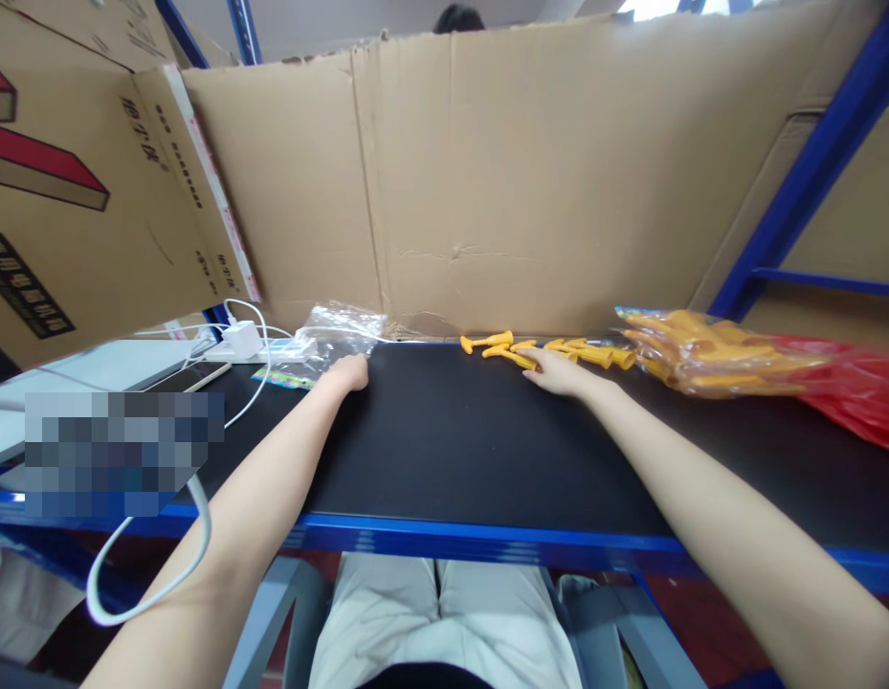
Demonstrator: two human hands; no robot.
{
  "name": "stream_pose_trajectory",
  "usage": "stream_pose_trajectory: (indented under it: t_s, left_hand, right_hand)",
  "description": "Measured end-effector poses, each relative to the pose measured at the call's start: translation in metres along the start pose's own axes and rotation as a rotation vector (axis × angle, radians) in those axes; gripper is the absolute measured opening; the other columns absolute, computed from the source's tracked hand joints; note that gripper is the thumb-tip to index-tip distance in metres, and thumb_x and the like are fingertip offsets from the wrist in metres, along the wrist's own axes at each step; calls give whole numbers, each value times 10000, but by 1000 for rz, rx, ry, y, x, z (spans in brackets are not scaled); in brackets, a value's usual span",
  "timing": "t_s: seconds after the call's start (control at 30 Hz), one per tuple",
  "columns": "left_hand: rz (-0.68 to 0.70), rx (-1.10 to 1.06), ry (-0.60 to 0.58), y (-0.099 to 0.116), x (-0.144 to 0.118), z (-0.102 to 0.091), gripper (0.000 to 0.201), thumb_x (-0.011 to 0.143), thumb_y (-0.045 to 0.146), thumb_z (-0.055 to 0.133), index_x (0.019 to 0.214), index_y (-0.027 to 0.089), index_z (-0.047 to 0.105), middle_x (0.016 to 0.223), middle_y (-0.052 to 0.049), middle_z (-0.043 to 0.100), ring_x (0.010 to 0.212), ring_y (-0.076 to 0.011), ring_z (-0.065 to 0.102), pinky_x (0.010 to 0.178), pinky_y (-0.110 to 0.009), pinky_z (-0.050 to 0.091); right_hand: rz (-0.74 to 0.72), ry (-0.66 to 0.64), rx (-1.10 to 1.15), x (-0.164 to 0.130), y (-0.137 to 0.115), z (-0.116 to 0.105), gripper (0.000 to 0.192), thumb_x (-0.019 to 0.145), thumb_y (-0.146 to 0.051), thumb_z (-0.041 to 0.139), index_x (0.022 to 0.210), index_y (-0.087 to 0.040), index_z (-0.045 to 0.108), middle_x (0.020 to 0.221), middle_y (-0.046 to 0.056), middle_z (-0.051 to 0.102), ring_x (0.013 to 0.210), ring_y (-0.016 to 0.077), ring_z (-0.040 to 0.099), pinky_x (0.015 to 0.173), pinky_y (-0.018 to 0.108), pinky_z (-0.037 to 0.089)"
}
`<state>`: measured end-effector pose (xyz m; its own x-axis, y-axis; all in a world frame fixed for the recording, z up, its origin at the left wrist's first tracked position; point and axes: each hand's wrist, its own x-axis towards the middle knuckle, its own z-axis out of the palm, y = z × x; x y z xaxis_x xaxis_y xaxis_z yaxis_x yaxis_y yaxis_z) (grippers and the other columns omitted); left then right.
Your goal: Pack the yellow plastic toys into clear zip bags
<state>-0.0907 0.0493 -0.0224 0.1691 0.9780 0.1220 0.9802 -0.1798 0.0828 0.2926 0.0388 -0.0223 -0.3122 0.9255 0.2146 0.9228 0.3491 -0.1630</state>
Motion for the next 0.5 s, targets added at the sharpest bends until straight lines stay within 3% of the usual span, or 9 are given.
stream_pose_trajectory:
  t_s: [0.03,0.13,0.23,0.37,0.5]
  left_hand:
    - [-45,64,-59,9,-2,-2,413,684,119,473,1089,133,550,1054,-170,637,983,-280,599,822,-345,455]
    - [102,58,-131,35,-8,-6,581,636,62,442,1211,128,490,1186,-162,576,1079,-264,552,867,-318,438]
    - [268,-65,-122,51,-10,-6,670,587,15,413,1236,170,484,1259,-103,536,1137,-223,515,917,-295,415]
    - [420,-266,-118,56,-8,0,692,528,-35,369,1164,167,547,1202,-58,588,1119,-160,534,944,-254,408]
    - [438,-390,-159,56,-5,0,686,507,-42,326,1098,173,599,1144,-26,625,1082,-126,561,926,-233,434]
  right_hand:
    - [1,-1,5,0,0,0,507,804,-184,465,1310,-173,432,1286,94,503,1160,227,484,977,368,362]
    - [3,-3,17,1,2,2,512,806,-194,466,1316,-160,422,1309,103,481,1176,224,470,988,363,351]
    - [0,-1,17,2,3,3,511,808,-198,467,1313,-139,421,1328,112,460,1189,227,457,1003,365,332]
    - [2,-2,18,2,3,3,514,807,-200,470,1314,-133,418,1328,113,459,1187,230,458,1003,363,333]
    - [-2,4,17,3,4,4,517,804,-200,469,1314,-137,421,1320,113,469,1169,226,475,993,346,346]
